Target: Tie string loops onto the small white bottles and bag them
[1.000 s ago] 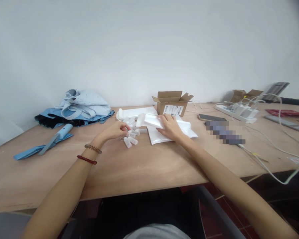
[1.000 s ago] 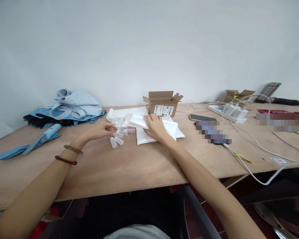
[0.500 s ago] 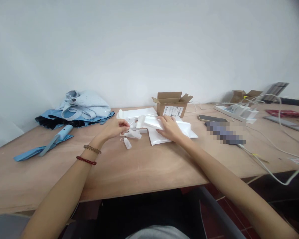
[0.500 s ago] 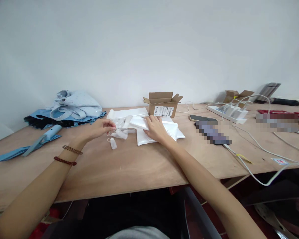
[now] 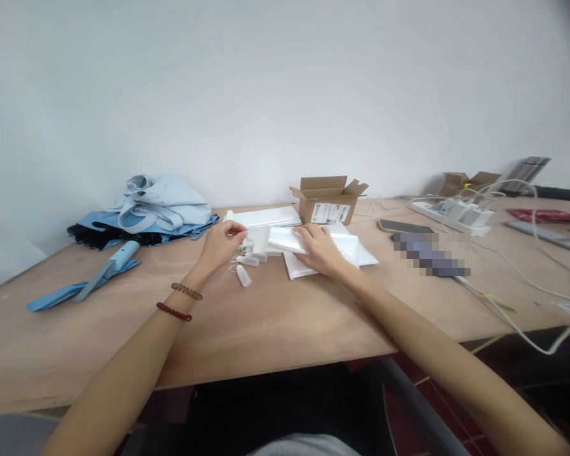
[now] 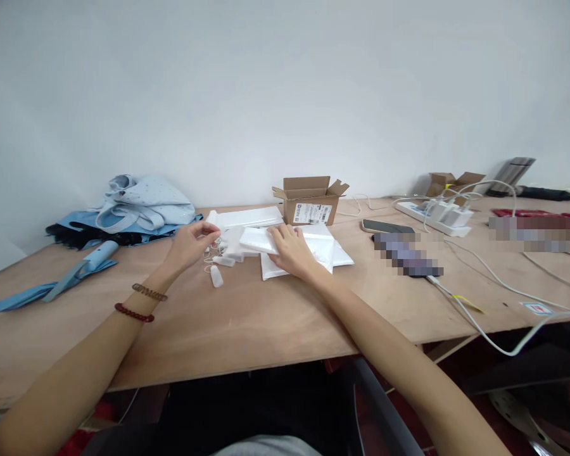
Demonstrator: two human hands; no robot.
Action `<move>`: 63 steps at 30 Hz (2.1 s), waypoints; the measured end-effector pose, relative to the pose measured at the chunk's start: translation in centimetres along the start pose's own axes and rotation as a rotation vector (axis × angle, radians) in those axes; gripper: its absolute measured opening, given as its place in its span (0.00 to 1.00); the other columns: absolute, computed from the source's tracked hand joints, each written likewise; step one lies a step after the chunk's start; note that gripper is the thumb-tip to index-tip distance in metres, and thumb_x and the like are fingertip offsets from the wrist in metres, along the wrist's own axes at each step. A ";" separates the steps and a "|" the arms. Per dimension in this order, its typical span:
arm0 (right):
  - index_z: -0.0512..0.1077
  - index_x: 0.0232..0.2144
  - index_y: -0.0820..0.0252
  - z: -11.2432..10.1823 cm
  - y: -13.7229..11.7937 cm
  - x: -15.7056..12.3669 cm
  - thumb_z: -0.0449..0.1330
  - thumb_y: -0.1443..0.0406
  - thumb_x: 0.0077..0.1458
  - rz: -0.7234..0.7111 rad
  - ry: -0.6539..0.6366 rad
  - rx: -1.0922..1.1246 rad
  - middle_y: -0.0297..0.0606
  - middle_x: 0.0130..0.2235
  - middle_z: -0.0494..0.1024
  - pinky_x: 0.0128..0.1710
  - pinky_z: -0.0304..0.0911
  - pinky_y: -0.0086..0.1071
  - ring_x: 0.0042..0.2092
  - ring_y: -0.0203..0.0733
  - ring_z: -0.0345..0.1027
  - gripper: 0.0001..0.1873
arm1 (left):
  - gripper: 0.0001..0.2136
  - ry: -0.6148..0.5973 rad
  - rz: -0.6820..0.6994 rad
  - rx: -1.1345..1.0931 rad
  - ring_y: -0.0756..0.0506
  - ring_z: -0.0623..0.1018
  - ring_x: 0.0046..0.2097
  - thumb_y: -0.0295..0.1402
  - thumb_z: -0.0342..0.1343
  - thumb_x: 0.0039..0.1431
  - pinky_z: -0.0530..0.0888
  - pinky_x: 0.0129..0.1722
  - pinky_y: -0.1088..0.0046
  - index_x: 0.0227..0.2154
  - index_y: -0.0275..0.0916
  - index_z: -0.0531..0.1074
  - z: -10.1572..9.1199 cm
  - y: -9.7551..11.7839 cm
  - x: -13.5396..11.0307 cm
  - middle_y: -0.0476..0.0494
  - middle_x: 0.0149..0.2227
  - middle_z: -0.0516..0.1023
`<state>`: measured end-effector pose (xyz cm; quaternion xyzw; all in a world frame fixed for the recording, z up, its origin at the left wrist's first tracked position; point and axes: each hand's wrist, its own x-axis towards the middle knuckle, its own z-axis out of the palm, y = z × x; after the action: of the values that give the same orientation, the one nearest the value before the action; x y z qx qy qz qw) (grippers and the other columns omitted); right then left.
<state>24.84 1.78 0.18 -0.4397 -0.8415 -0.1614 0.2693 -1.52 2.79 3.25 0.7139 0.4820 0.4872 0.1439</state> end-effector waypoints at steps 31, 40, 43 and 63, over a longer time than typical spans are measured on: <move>0.61 0.54 0.61 -0.3 0.1 -0.1 0.58 0.66 0.52 -0.026 0.042 0.060 0.50 0.51 0.69 0.48 0.55 0.44 0.52 0.55 0.60 0.26 | 0.13 0.036 -0.247 -0.283 0.46 0.77 0.34 0.35 0.63 0.42 0.73 0.36 0.70 0.31 0.33 0.75 1.3 0.7 -0.5 0.40 0.33 0.79; 0.62 0.52 0.62 -0.7 -0.4 0.0 0.58 0.67 0.52 -0.048 0.065 0.061 0.50 0.50 0.70 0.48 0.55 0.43 0.52 0.54 0.60 0.24 | 0.10 -0.094 -0.157 -0.002 0.47 0.73 0.28 0.38 0.61 0.46 0.68 0.29 0.71 0.28 0.37 0.79 1.0 1.2 -1.0 0.45 0.26 0.78; 0.63 0.52 0.63 -0.8 -0.7 0.0 0.58 0.68 0.51 -0.056 0.056 0.052 0.50 0.49 0.70 0.48 0.55 0.43 0.51 0.54 0.61 0.24 | 0.09 -0.112 0.012 0.161 0.44 0.74 0.32 0.37 0.58 0.50 0.69 0.33 0.69 0.30 0.39 0.80 1.4 0.9 -1.2 0.44 0.31 0.81; 0.63 0.52 0.61 -0.8 -0.7 0.0 0.59 0.67 0.53 -0.064 0.067 0.101 0.49 0.49 0.71 0.48 0.57 0.44 0.52 0.53 0.61 0.23 | 0.17 -0.062 -0.072 -0.002 0.46 0.76 0.34 0.39 0.58 0.48 0.70 0.32 0.73 0.40 0.36 0.75 0.1 1.0 -0.5 0.43 0.33 0.79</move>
<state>24.47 1.00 0.80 -0.3927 -0.8528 -0.1420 0.3137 -0.87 1.91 3.64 0.7106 0.5022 0.4599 0.1770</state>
